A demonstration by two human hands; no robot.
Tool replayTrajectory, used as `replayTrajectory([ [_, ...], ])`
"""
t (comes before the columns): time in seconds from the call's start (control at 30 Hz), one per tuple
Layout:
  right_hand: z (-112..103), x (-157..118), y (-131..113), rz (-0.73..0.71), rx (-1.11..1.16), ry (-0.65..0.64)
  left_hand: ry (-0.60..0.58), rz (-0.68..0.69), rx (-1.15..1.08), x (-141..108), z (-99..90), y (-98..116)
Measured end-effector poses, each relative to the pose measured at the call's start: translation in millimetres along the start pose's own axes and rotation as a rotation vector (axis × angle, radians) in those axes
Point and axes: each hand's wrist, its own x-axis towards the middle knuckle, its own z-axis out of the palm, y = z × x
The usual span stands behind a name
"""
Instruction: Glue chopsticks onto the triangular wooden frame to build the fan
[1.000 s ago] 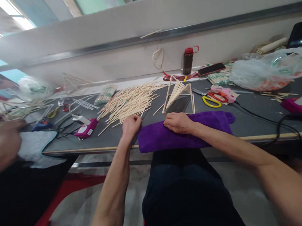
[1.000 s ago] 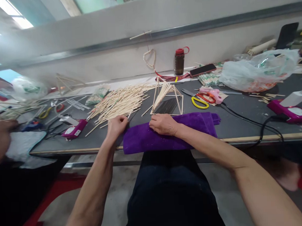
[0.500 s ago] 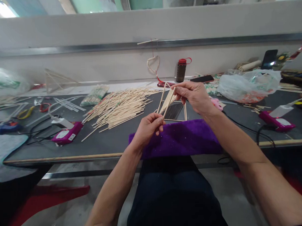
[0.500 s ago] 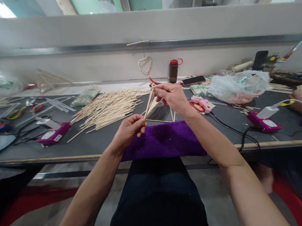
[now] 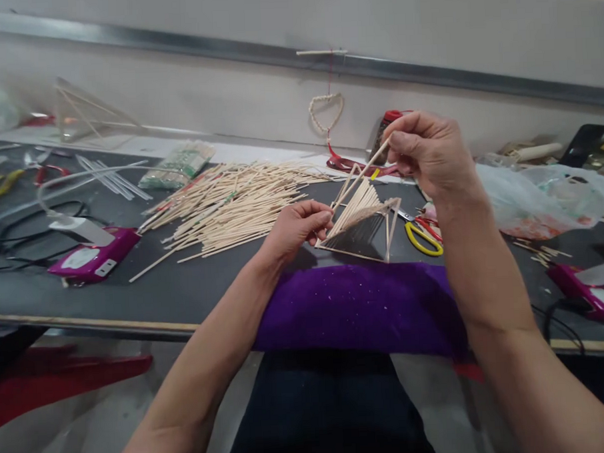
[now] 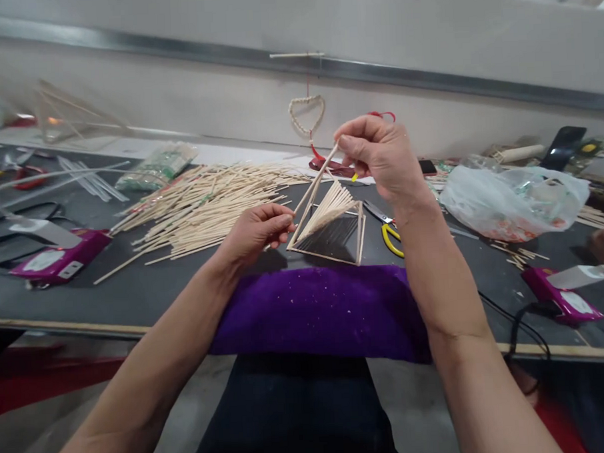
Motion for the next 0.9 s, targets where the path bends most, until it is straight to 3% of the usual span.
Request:
replayTrajectory([
  [0.13,-11.1,19.5,34.1,0.081,0.069,0.016,0.14,-0.072,0.047,13.0,-15.4,-17.7],
  [0.27,-7.9,25.5,54.7,0.199,0.039,-0.051,0.165,-0.134,0.149,13.6,-17.4,-32.0],
  [0.47,2.4,25.8,60.3,0.26,0.003,-0.115,0.085,-0.173,0.159,9.8,-12.2,-41.8],
  [0.77,-2.0,27.7,69.4,0.318,0.035,-0.143,0.167,-0.215,0.14,9.5,-9.8,-34.3],
  [0.9,-2.5,26.4,69.2,0.302,0.03,-0.133,0.144,-0.214,0.107,6.9,-9.9,-33.5],
])
